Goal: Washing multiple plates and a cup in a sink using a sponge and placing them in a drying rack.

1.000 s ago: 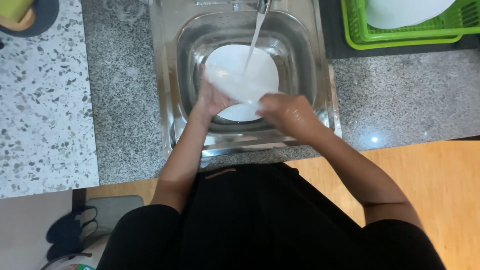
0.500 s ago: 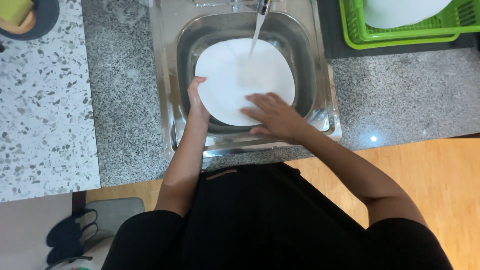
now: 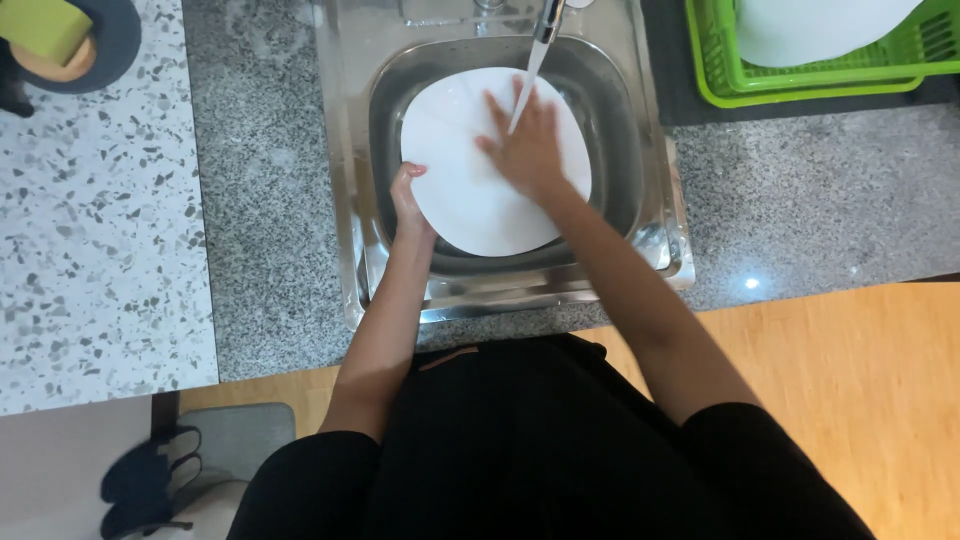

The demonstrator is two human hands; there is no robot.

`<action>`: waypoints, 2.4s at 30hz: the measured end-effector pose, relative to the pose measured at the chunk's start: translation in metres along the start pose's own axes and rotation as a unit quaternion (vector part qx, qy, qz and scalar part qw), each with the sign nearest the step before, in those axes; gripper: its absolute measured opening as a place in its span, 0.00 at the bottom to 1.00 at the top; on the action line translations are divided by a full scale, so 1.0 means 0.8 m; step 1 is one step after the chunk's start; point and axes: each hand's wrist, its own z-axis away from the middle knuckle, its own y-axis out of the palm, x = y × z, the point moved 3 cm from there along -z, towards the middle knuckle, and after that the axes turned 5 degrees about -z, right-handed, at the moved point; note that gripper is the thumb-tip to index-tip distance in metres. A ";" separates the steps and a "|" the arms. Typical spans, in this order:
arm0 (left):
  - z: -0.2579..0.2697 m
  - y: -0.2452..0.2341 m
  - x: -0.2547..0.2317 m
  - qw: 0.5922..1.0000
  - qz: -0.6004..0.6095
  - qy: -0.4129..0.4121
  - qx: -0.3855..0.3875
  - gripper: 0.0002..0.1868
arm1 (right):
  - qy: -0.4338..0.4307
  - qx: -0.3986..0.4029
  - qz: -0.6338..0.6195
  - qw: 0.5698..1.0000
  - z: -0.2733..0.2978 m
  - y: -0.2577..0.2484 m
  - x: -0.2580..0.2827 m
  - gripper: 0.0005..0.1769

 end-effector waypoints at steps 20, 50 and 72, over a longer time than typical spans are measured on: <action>0.026 0.047 -0.034 0.987 -0.058 -0.077 -0.128 0.31 | 0.318 0.074 -0.550 0.769 0.050 -0.082 -0.122 0.35; -0.068 0.083 0.078 0.276 -0.907 0.296 0.120 0.32 | 0.426 -0.154 -0.651 0.609 0.109 -0.046 -0.084 0.22; -0.012 0.085 -0.048 0.810 -0.585 0.013 -0.045 0.33 | 0.426 -0.094 -0.618 0.654 0.129 0.035 -0.151 0.23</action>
